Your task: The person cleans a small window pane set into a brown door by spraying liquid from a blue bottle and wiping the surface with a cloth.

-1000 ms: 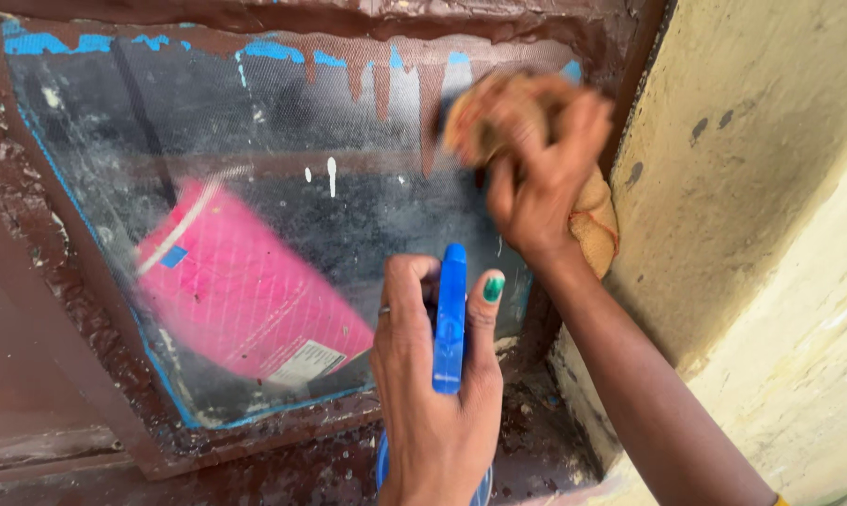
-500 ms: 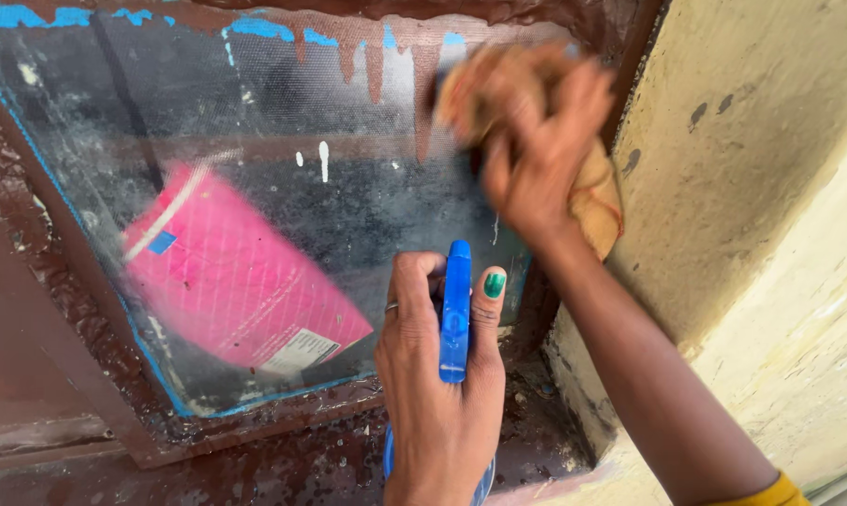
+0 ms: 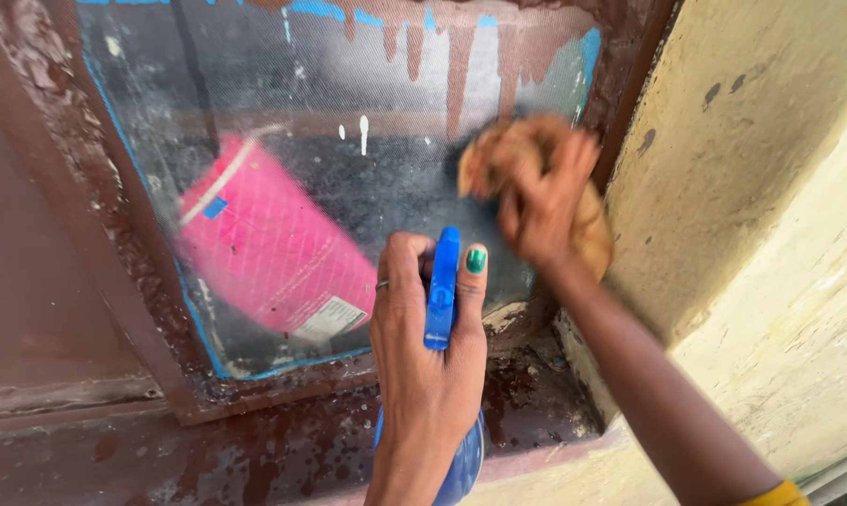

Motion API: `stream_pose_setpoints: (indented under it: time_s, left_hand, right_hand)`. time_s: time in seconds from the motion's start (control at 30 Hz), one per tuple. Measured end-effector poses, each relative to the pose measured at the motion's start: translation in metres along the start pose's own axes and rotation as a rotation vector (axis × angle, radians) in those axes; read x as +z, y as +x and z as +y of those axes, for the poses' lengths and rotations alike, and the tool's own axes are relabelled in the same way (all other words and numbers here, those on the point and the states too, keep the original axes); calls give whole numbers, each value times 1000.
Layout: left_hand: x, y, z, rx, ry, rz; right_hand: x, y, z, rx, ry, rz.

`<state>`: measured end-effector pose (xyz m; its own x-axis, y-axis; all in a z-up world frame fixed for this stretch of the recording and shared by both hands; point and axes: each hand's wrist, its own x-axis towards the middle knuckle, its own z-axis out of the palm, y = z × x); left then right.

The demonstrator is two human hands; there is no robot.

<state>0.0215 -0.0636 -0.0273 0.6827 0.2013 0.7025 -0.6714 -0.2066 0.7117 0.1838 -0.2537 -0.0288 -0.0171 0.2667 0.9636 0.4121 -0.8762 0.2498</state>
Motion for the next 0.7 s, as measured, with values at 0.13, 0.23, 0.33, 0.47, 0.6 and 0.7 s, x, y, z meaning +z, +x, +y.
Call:
stream_pose_setpoints:
  time_s: [0.13, 0.23, 0.33, 0.47, 0.6, 0.7]
  left_hand:
    - [-8, -3, 2, -64, 14, -66]
    - [-11, -9, 0, -43, 5, -60]
    - [-20, -16, -3, -20, 22, -69]
    - [-24, -22, -6, -122, 34, -70]
    - [-21, -26, -4, -165, 2, -50]
    - [-16, -25, -2, -200, -2, -48]
  right_hand:
    - [8, 52, 3, 227, -98, 211]
    - [14, 39, -23, 266, -119, 235]
    - [6, -4, -52, 30, 14, 2]
    - [-2, -7, -27, -190, 15, -131]
    - [8, 48, 18, 94, -87, 87]
    - [13, 65, 19, 217, -22, 227]
